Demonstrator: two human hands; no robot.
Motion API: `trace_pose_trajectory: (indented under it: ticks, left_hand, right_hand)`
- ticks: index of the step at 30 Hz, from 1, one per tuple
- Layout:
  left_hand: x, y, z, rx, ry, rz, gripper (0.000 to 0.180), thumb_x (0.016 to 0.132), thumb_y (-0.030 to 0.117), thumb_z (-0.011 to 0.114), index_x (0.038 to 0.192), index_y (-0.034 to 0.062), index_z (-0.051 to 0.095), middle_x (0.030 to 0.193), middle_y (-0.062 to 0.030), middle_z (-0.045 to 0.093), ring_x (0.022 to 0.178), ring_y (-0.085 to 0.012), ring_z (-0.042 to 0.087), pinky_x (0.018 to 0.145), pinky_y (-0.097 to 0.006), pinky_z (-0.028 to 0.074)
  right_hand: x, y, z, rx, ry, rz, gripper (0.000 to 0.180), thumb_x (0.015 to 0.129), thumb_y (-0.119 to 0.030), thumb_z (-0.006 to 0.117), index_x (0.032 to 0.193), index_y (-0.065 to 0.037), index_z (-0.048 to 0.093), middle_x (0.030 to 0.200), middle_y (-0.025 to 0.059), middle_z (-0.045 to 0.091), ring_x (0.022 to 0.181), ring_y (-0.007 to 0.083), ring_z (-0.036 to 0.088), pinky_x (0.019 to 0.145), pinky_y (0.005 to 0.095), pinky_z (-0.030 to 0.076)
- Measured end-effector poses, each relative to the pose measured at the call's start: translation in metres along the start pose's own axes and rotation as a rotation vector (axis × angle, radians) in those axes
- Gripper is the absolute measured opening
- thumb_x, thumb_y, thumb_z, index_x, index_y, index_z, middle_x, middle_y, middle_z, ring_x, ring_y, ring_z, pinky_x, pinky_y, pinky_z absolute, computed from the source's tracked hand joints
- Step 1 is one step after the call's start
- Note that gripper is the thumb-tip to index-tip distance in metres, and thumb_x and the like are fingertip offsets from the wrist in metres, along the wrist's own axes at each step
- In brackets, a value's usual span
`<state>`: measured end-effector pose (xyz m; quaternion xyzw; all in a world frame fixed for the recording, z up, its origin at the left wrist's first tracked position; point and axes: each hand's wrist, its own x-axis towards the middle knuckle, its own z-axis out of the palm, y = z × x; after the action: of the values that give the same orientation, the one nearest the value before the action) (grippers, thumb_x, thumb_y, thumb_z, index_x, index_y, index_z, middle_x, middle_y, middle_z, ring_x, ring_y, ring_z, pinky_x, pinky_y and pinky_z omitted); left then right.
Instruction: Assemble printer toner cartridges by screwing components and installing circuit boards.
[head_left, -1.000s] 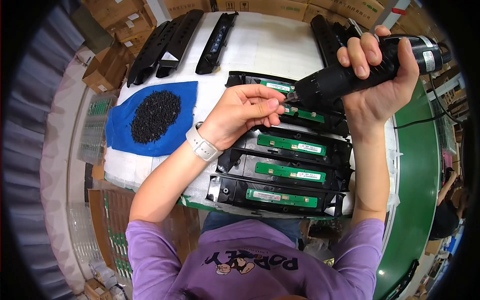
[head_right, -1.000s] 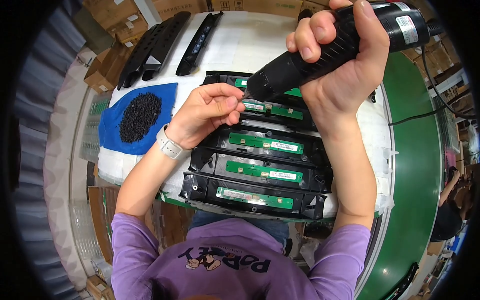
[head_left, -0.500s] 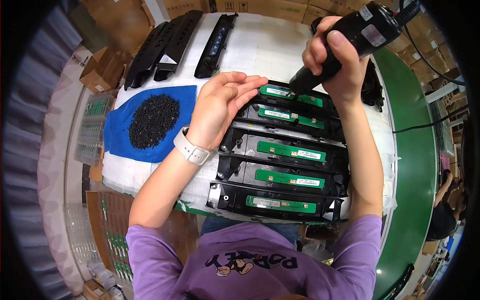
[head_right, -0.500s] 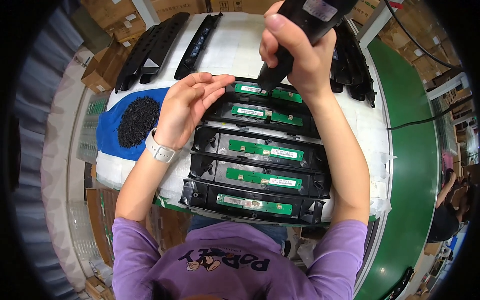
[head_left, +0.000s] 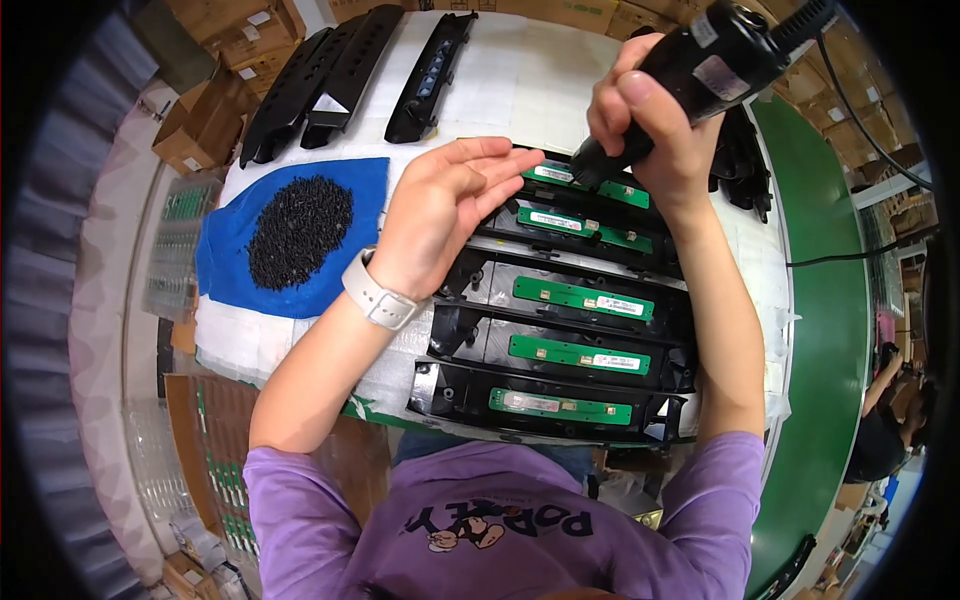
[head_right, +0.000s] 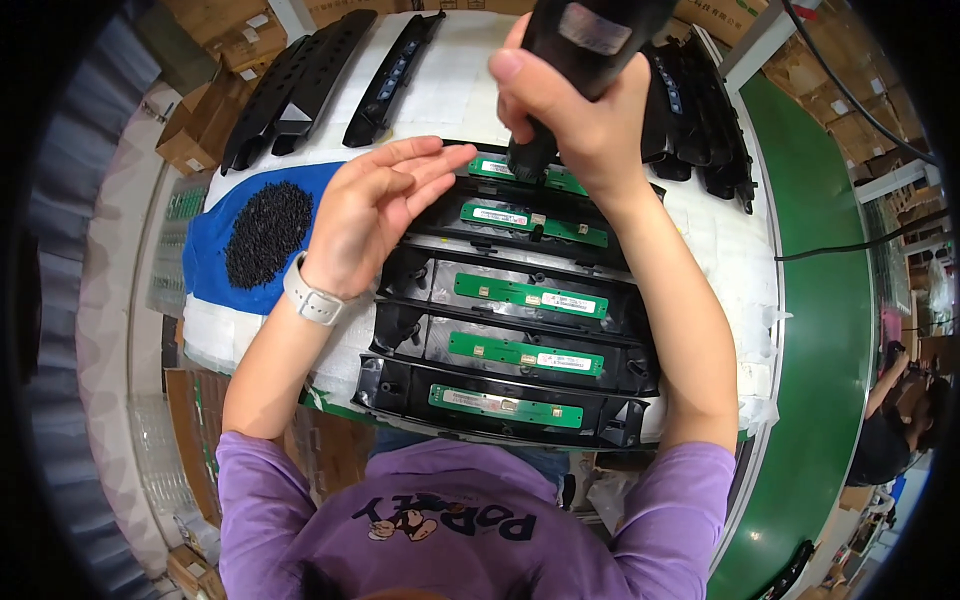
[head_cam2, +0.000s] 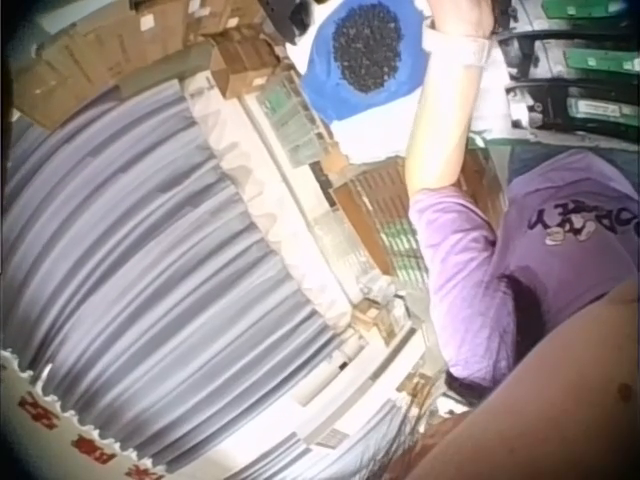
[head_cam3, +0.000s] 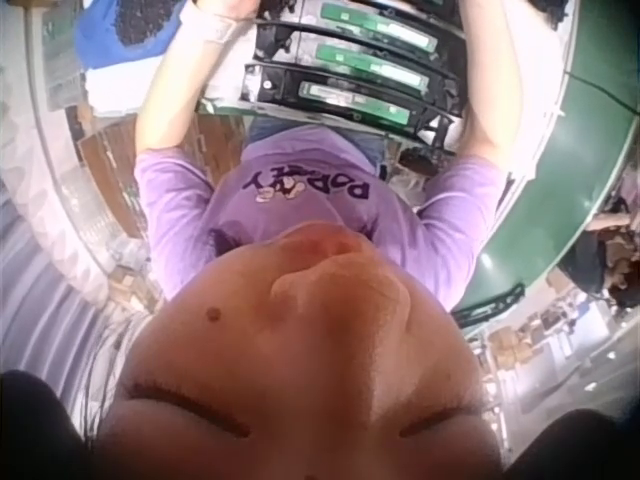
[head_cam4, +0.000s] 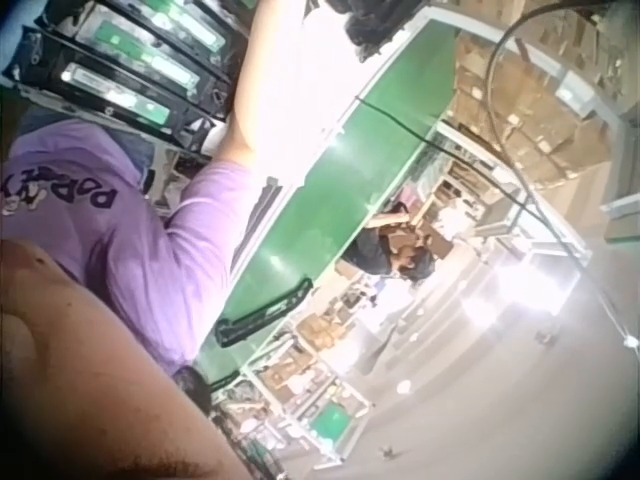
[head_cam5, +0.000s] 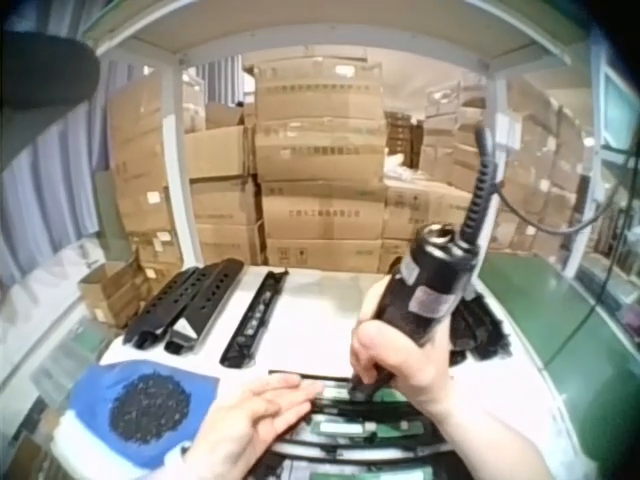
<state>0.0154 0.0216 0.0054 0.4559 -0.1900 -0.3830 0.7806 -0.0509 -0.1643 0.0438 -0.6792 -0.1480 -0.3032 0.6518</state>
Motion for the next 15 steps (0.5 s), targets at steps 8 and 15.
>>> trace_pose_trajectory:
  ticks: [8, 15]
  left_hand:
    - [0.002, 0.012, 0.000, 0.069, -0.028, -0.006, 0.021, 0.097, 0.008, 0.033, 0.108, -0.0076, 0.042, 0.100, -0.0246, 0.061, 0.093, -0.0283, 0.064, 0.080, -0.031, 0.053]
    - [0.003, 0.006, -0.011, 0.200, -0.056, -0.079, 0.019, 0.098, 0.015, 0.037, 0.097, 0.0003, 0.048, 0.055, 0.0014, 0.042, 0.040, -0.0043, 0.031, 0.036, -0.020, 0.021]
  right_hand:
    - [0.007, -0.001, 0.006, -0.089, -0.032, 0.016, 0.020, 0.080, -0.015, 0.061, 0.082, 0.002, 0.050, 0.052, 0.0047, 0.049, 0.041, 0.0118, 0.046, 0.041, 0.0234, 0.038]
    - [0.000, -0.005, 0.010, -0.158, -0.048, -0.030, 0.017, 0.079, -0.012, 0.060, 0.081, 0.002, 0.050, 0.052, 0.0052, 0.050, 0.041, 0.0122, 0.046, 0.042, 0.0239, 0.038]
